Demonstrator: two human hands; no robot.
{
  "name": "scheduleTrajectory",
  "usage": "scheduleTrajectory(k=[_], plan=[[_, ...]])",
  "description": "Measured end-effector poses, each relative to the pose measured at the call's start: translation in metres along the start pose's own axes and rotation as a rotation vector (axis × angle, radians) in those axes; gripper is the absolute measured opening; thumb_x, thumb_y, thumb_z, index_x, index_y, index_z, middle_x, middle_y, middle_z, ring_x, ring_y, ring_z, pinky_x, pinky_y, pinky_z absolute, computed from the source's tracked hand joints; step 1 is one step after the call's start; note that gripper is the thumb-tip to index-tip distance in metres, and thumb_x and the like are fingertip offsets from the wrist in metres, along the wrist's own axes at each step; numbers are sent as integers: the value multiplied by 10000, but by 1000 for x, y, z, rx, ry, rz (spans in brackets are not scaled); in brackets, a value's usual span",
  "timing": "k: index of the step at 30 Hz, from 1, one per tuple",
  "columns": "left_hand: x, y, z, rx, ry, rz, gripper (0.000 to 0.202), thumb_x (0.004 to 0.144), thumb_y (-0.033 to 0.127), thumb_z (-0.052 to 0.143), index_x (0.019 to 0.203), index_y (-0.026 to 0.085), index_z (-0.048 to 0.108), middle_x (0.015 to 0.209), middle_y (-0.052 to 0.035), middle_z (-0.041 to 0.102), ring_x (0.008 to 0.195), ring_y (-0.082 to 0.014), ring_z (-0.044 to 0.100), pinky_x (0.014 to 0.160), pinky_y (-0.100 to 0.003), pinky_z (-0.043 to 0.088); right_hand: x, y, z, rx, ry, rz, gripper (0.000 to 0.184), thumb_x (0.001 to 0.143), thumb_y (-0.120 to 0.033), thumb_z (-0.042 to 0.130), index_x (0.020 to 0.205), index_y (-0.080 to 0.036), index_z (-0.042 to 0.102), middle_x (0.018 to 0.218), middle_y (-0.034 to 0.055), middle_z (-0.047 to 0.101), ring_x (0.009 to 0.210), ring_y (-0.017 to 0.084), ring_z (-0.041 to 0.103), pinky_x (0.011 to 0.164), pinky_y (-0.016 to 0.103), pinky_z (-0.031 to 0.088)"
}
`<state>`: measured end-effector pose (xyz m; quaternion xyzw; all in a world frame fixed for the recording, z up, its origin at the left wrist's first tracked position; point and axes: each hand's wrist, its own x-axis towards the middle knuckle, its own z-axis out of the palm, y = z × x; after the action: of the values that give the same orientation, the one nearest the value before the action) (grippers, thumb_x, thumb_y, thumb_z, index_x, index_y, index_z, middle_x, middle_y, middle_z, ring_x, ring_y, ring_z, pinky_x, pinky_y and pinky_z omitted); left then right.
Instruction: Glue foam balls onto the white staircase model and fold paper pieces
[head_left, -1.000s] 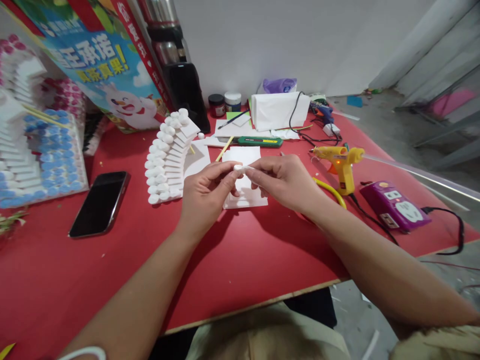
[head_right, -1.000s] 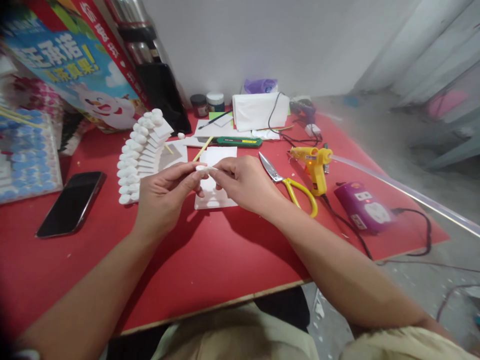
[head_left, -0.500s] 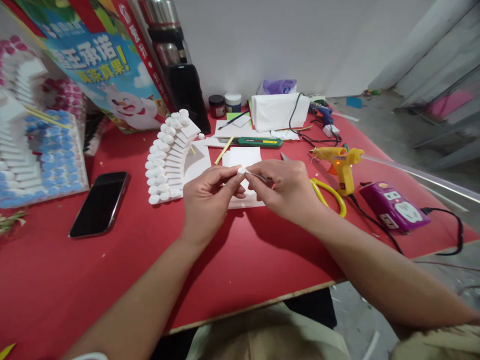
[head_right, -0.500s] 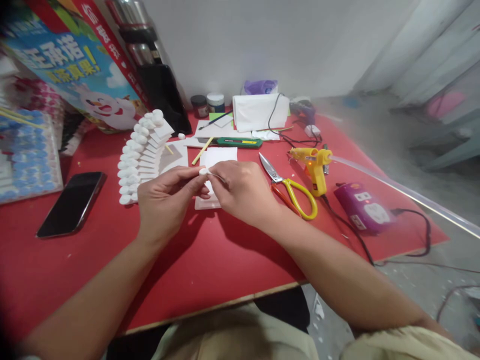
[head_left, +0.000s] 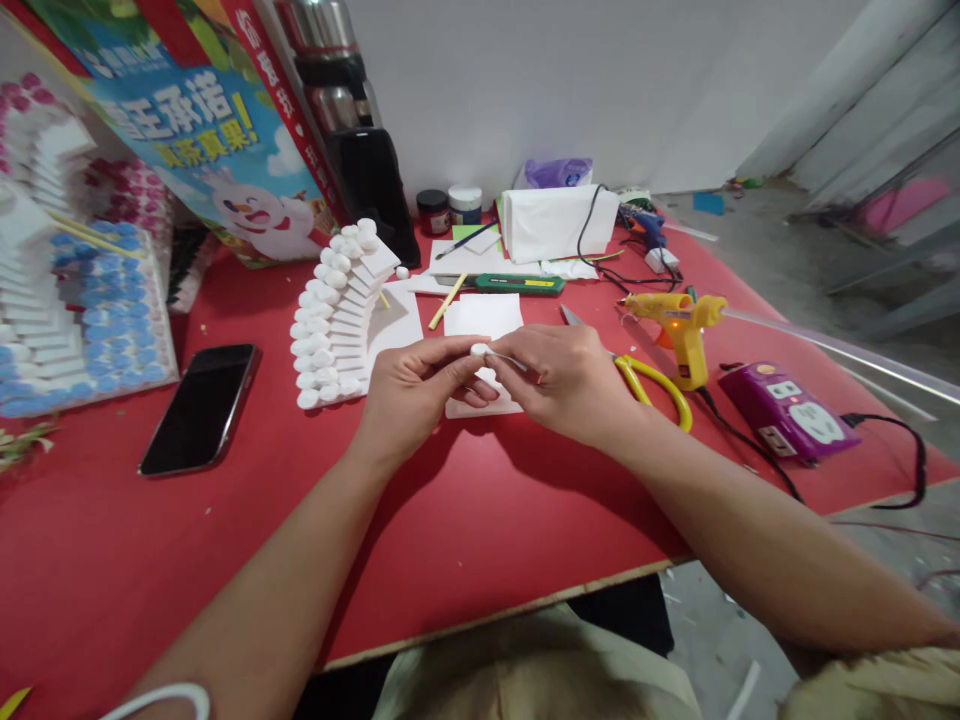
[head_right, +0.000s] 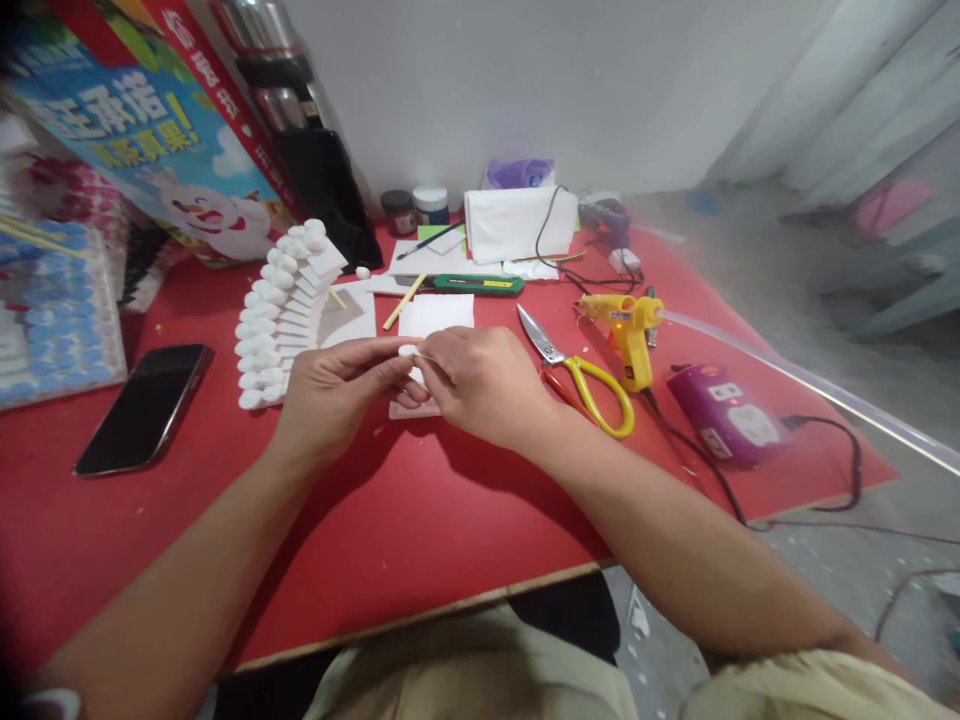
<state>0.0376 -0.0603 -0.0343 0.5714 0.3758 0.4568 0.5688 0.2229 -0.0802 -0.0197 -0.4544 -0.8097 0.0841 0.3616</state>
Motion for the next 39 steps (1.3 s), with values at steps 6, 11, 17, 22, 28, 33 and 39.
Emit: scheduleTrajectory(k=[6, 11, 17, 22, 28, 33, 39], plan=[[2, 2, -1, 90, 40, 65, 267, 874, 373, 782, 1062, 184, 783, 659, -7, 702, 557, -145, 668, 585, -262, 610, 11, 4, -8, 970, -221, 642, 414, 940, -584, 642, 915, -171, 649, 786, 93, 750, 654, 219, 721, 616, 332, 570], [1, 3, -2, 203, 47, 128, 216, 898, 359, 756, 1023, 185, 782, 762, -22, 727, 594, -125, 650, 591, -235, 584, 16, 16, -5, 1481, -425, 932, 396, 1071, -406, 408, 979, -121, 666, 862, 148, 764, 673, 208, 727, 600, 324, 610], [0, 1, -1, 202, -3, 150, 213, 939, 321, 701, 1070, 176, 784, 793, -31, 711, 592, -116, 637, 572, -233, 585, 14, 11, -4, 1589, -411, 910, 150, 990, -240, 576, 958, -133, 677, 752, 18, 624, 524, 96, 498, 599, 284, 587], [-1, 0, -1, 183, 3, 135, 207, 937, 320, 709, 1071, 183, 787, 739, -14, 686, 568, -110, 623, 573, -230, 579, 13, 11, -7, 1564, -373, 871, 118, 933, -243, 715, 957, -129, 696, 728, -17, 566, 531, 60, 426, 552, 209, 487], [-1, 1, -1, 136, 44, 88, 225, 911, 347, 747, 1066, 190, 789, 634, 6, 651, 524, -112, 604, 553, -234, 553, 11, 10, -10, 958, -238, 645, 207, 878, -329, 763, 955, -145, 707, 739, 16, 642, 588, 115, 549, 556, 259, 458], [-2, 4, 4, 84, 115, 42, 230, 857, 341, 798, 1010, 169, 793, 677, -10, 689, 529, -111, 609, 532, -235, 564, 8, 0, -6, 350, -23, 395, 176, 911, -311, 682, 814, -164, 675, 679, -7, 622, 576, 110, 514, 534, 256, 353], [-4, 1, 11, 51, 139, 116, 199, 857, 305, 795, 1016, 188, 813, 670, 4, 686, 540, -118, 615, 537, -253, 592, 1, -5, 7, 187, 119, 271, 139, 915, -281, 638, 819, -180, 650, 675, -15, 625, 574, 111, 494, 552, 258, 332]])
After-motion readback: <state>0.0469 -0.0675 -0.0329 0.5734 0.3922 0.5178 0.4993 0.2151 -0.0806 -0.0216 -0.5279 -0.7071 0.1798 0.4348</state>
